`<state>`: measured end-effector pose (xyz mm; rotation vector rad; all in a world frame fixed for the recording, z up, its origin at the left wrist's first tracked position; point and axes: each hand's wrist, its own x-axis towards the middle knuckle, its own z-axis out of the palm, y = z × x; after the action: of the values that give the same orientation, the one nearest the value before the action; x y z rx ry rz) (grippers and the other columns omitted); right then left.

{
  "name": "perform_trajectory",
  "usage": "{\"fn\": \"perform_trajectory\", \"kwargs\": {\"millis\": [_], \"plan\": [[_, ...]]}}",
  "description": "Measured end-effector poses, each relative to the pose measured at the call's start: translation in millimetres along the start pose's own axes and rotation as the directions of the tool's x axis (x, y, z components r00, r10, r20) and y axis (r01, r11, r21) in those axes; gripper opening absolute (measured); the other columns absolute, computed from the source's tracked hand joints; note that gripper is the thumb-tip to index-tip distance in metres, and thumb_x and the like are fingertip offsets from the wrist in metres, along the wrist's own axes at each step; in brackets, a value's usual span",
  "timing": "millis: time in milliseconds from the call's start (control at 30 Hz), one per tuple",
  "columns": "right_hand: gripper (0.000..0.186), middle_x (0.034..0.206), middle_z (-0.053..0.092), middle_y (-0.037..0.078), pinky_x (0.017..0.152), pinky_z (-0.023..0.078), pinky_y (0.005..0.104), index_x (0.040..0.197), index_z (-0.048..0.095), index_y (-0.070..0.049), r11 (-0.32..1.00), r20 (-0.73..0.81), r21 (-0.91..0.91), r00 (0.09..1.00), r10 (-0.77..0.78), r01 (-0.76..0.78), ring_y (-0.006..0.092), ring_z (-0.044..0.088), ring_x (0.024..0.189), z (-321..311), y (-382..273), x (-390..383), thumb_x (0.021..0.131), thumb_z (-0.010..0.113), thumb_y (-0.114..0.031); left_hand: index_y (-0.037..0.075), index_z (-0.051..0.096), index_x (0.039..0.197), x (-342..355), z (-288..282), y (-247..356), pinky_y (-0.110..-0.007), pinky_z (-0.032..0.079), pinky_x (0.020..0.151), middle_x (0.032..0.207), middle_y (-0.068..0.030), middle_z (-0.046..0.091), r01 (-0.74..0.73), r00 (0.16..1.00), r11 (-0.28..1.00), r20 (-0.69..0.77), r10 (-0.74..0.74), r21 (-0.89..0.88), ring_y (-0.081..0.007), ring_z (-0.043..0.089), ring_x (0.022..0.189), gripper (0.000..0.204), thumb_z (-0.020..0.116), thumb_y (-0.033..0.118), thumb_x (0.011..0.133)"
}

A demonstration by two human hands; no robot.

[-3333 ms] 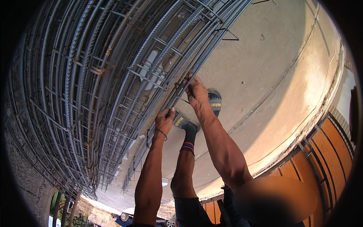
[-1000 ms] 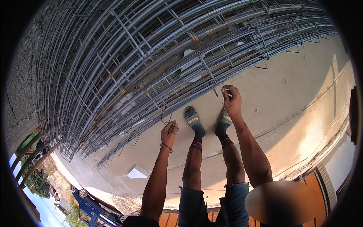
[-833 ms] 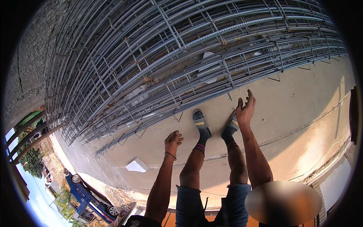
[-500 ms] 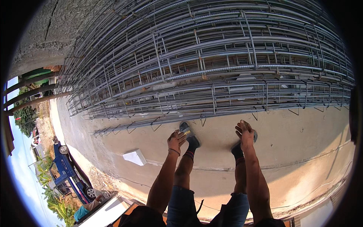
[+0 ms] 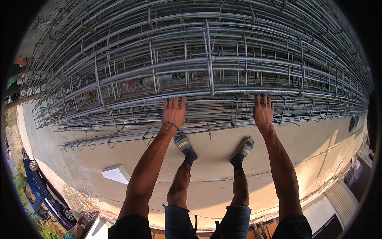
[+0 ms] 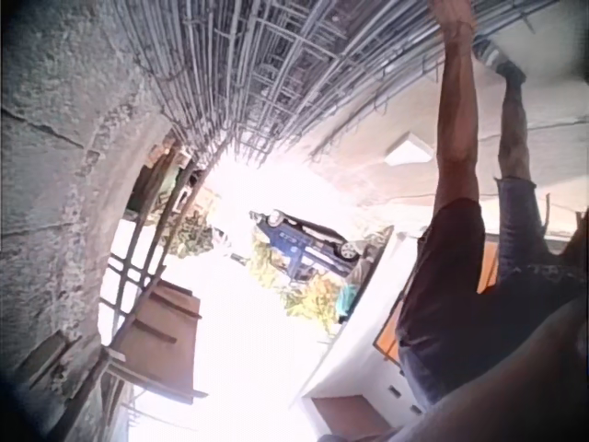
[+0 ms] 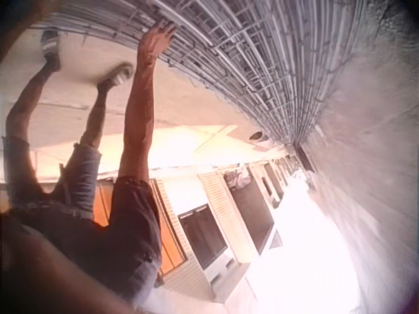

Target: The person secures a rebar cage by hand-twisting wire ties around intersecting bars and then using pliers to tighten and cut the wire.

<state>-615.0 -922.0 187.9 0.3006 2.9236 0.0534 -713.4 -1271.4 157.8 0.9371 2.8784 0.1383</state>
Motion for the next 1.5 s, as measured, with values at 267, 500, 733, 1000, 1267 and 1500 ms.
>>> {"fn": "perform_trajectory", "kwargs": {"millis": [267, 500, 733, 1000, 1267, 1500], "plan": [[0.060, 0.121, 0.052, 0.021, 0.106, 0.033, 0.0516, 0.126, 0.048, -0.001, 1.000, -0.357, 0.016, 0.934, 0.014, -0.009, 0.0376, 0.045, 0.120, 15.6, 21.0, -5.3, 0.077, 0.075, -0.024, 0.007, 0.062, 0.107, -7.2, 16.0, -16.1, -0.053, 0.044, 0.089, 0.094, -0.0145, 0.055, 0.019, 0.978, 0.999, -0.205, -0.028, -0.047, -0.0315, 0.056, 0.091, 0.024, 0.060, 0.006, 0.083], [0.062, 0.131, 0.035, 0.025, 0.106, 0.024, 0.0652, 0.130, 0.046, -0.009, 1.000, -0.375, -0.022, 0.927, 0.008, -0.018, 0.0431, 0.034, 0.128, 15.8, 35.6, -8.1, 0.078, 0.076, -0.024, 0.007, 0.057, 0.110, -15.2, 5.6, -21.9, -0.054, 0.041, 0.085, 0.096, -0.0138, 0.045, -0.015, 0.935, 0.998, -0.352, 0.036, 0.062, -0.0359, 0.048, 0.091, 0.039, 0.075, 0.020, 0.078], [0.032, 0.108, 0.051, 0.019, 0.102, 0.030, 0.0657, 0.111, 0.055, -0.007, 0.989, -0.331, -0.050, 0.932, -0.150, 0.142, 0.0414, 0.049, 0.107, 22.8, 60.4, 10.9, 0.083, 0.067, -0.015, 0.009, 0.059, 0.121, -3.7, 10.9, -7.7, -0.051, 0.044, 0.082, 0.095, -0.0162, 0.053, 0.184, 0.948, 0.983, -0.263, -0.178, -0.001, -0.0376, 0.048, 0.088, 0.051, 0.078, 0.019, 0.075], [0.018, 0.091, 0.055, 0.013, 0.090, 0.040, 0.0561, 0.092, 0.065, -0.015, 0.981, -0.371, -0.079, 0.908, -0.194, 0.177, 0.0373, 0.052, 0.097, 43.6, 75.9, 20.0, 0.078, 0.072, -0.024, 0.007, 0.062, 0.111, -1.2, 49.9, -7.1, -0.050, 0.044, 0.072, 0.103, -0.0252, 0.048, 0.285, 0.886, 0.950, -0.343, -0.312, -0.126, -0.0427, 0.049, 0.089, 0.045, 0.077, 0.011, 0.069], [0.051, 0.109, 0.054, 0.021, 0.091, 0.040, 0.0508, 0.111, 0.057, -0.002, 0.972, -0.332, -0.184, 0.921, -0.204, 0.149, 0.0390, 0.050, 0.103, 21.4, 62.8, 21.3, 0.076, 0.076, -0.034, 0.009, 0.061, 0.116, -6.5, 34.6, -3.4, -0.054, 0.044, 0.086, 0.104, -0.0211, 0.045, 0.258, 0.932, 0.960, -0.231, -0.277, -0.112, -0.0416, 0.048, 0.096, 0.032, 0.066, 0.010, 0.084], [0.064, 0.139, 0.041, 0.022, 0.109, 0.029, 0.0554, 0.128, 0.044, -0.001, 0.978, -0.072, -0.188, 0.994, 0.078, -0.090, 0.0422, 0.036, 0.130, 12.1, 41.1, 16.0, 0.077, 0.076, -0.022, 0.010, 0.051, 0.131, -11.0, -14.4, 2.0, -0.053, 0.046, 0.092, 0.118, -0.0223, 0.038, 0.171, 0.974, 0.957, -0.108, -0.201, -0.234, -0.0415, 0.048, 0.109, 0.052, 0.063, 0.000, 0.081]]}}
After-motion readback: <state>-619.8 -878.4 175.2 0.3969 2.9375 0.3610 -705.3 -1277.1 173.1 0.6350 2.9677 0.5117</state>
